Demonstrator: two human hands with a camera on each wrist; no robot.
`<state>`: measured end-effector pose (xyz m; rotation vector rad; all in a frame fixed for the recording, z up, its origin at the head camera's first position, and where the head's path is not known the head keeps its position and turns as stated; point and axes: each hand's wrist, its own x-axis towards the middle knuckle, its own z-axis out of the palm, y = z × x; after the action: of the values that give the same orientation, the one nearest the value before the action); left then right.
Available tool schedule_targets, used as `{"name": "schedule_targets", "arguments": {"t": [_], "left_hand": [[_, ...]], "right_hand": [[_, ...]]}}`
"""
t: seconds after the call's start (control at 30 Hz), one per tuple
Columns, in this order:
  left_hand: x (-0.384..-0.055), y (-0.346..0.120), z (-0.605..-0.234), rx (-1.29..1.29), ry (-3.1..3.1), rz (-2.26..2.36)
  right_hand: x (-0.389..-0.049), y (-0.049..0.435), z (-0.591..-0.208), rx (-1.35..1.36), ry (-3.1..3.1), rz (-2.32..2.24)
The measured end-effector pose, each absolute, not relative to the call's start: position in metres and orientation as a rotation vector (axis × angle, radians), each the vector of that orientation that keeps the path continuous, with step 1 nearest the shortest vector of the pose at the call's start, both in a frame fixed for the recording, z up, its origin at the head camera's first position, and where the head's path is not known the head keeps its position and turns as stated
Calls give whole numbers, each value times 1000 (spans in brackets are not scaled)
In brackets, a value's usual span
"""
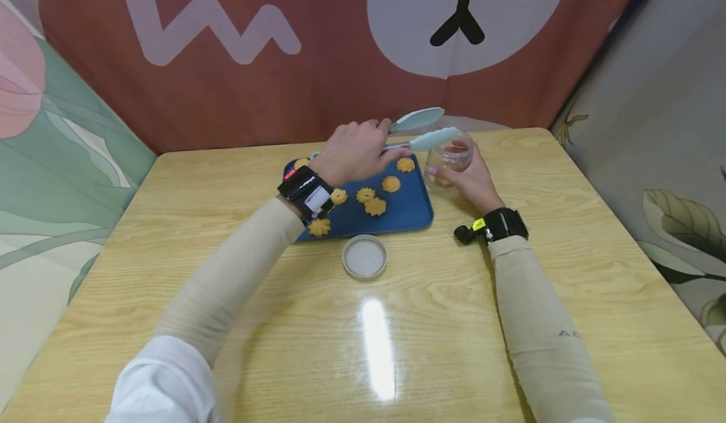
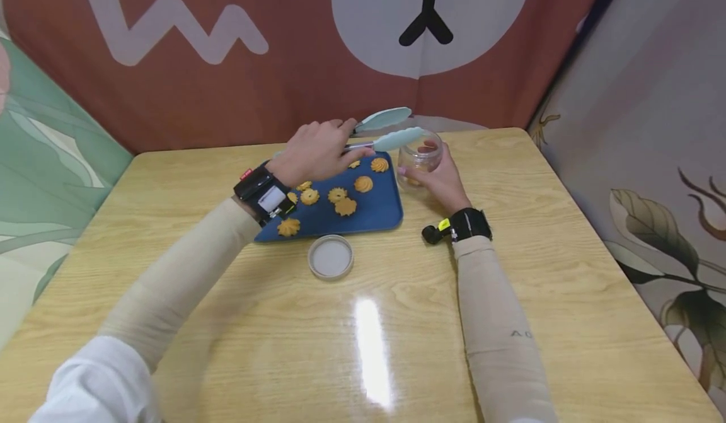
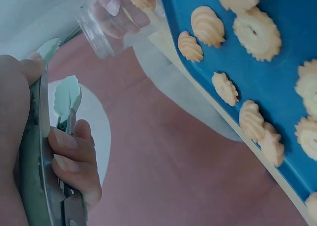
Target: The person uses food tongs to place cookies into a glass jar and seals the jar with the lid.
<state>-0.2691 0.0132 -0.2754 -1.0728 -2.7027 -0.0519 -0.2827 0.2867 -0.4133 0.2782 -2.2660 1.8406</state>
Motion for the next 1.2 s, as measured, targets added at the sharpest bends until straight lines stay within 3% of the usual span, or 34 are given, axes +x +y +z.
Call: {"name": "schedule_targets", "arguments": {"t": [1.2], "left_hand": [[-198, -65, -315, -1062, -2661, -9]], "right_hand": [[-277, 288, -408, 178, -2392, 1744]]}}
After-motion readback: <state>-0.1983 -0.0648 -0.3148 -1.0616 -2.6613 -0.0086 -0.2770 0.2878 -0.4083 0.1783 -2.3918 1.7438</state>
